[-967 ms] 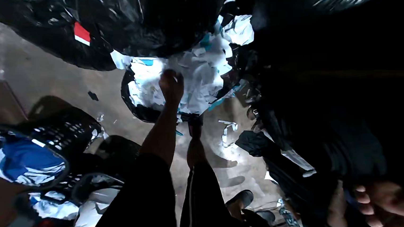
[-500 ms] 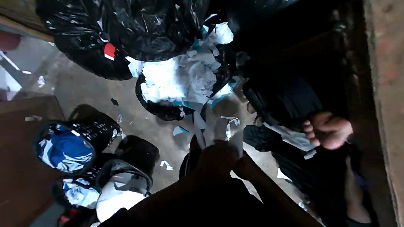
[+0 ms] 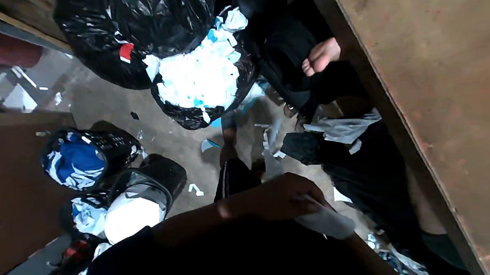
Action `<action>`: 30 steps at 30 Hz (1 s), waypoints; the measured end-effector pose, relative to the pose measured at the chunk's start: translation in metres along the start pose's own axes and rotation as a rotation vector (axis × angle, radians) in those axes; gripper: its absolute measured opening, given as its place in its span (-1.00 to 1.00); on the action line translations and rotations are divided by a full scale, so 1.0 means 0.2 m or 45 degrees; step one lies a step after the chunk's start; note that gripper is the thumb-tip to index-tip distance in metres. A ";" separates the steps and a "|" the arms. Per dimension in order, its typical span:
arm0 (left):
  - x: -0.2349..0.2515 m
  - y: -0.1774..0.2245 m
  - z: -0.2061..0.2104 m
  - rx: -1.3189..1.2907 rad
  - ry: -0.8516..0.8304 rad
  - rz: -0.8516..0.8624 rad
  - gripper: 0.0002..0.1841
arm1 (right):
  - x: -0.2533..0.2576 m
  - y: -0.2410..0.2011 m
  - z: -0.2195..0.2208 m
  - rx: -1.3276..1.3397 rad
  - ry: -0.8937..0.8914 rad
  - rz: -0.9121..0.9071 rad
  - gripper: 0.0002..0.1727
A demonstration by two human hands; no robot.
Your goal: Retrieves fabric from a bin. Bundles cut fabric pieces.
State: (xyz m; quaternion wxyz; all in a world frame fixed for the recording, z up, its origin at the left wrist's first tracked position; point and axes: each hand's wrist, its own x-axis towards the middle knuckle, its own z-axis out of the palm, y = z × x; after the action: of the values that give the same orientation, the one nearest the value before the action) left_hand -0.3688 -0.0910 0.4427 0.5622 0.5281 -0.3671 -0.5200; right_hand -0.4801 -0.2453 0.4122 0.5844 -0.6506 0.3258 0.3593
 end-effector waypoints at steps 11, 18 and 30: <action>-0.17 -1.17 -1.55 0.565 0.688 -0.921 -0.68 | 0.90 -0.18 0.11 -0.334 0.140 0.083 -0.70; -0.14 -1.81 -2.26 0.567 0.854 -1.500 -0.62 | 1.39 -0.72 0.30 -0.326 0.303 -0.445 -0.74; 0.06 -2.06 -2.64 0.478 1.240 -1.550 -0.42 | 1.69 -0.64 0.36 -0.314 0.285 -0.115 -0.32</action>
State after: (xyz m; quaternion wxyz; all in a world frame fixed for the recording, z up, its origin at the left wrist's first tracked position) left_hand 0.0600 0.0489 -0.0526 0.1785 0.8890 0.1907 -0.3760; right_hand -0.1989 -0.1620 0.1884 0.4760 -0.7672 0.3126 0.2951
